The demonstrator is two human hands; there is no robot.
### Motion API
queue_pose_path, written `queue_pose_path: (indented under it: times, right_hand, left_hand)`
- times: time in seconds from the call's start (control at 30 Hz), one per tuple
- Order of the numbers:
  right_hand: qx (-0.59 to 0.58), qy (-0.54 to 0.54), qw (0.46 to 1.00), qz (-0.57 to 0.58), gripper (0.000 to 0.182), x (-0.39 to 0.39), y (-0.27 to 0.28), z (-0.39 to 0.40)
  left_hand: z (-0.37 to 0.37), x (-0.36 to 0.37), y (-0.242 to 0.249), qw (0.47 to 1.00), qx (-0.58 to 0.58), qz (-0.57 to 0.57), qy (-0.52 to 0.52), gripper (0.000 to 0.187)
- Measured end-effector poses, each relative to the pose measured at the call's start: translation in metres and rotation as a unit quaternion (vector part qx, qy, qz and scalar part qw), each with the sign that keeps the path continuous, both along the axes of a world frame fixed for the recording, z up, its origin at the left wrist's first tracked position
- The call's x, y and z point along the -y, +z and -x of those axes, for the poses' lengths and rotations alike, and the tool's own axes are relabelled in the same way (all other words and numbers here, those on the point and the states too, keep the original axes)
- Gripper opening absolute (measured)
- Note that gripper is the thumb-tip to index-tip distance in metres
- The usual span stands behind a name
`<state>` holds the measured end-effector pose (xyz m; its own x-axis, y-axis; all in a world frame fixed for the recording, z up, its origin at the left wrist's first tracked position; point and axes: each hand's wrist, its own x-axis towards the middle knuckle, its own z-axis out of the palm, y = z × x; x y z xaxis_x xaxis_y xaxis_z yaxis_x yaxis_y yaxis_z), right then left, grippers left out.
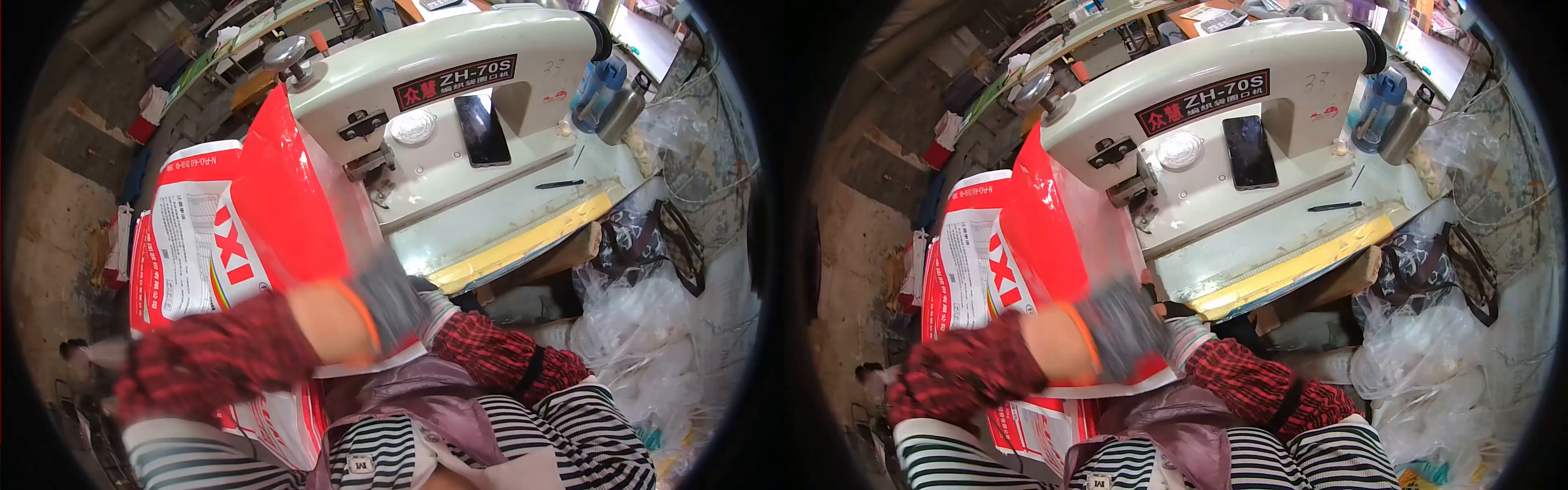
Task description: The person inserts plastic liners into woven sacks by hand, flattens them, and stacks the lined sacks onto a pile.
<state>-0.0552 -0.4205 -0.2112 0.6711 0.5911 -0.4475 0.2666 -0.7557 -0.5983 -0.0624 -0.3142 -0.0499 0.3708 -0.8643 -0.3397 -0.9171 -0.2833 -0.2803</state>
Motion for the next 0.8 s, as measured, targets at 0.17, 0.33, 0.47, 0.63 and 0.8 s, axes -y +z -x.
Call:
queue_pose_path:
  times: [0.17, 0.33, 0.47, 0.63, 0.8]
  right_hand:
    - [-0.063, -0.023, 0.996, 0.052, 0.037, 0.011, 0.069, -0.018]
    - [0.086, -0.025, 0.994, 0.067, 0.032, -0.038, -0.004, -0.049]
    - [0.244, -0.077, 0.967, -0.007, 0.029, -0.057, -0.087, -0.075]
    - [0.17, 0.208, 0.953, 0.14, 0.042, -0.014, 0.037, -0.061]
    - [0.099, 0.01, 0.976, -0.193, 0.051, 0.012, 0.002, 0.004]
  left_hand:
    - [-0.066, -0.02, 0.124, 0.96, -0.019, -0.204, 0.189, 0.01]
    - [0.028, 0.028, 0.093, 0.907, -0.316, -0.184, 0.207, 0.018]
    - [0.035, 0.023, -0.042, 0.877, -0.448, -0.147, 0.09, 0.025]
    - [0.079, -0.002, -0.093, 0.905, -0.173, 0.076, 0.381, 0.025]
    - [0.058, -0.033, -0.089, 0.332, -0.266, 0.619, 0.66, 0.017]
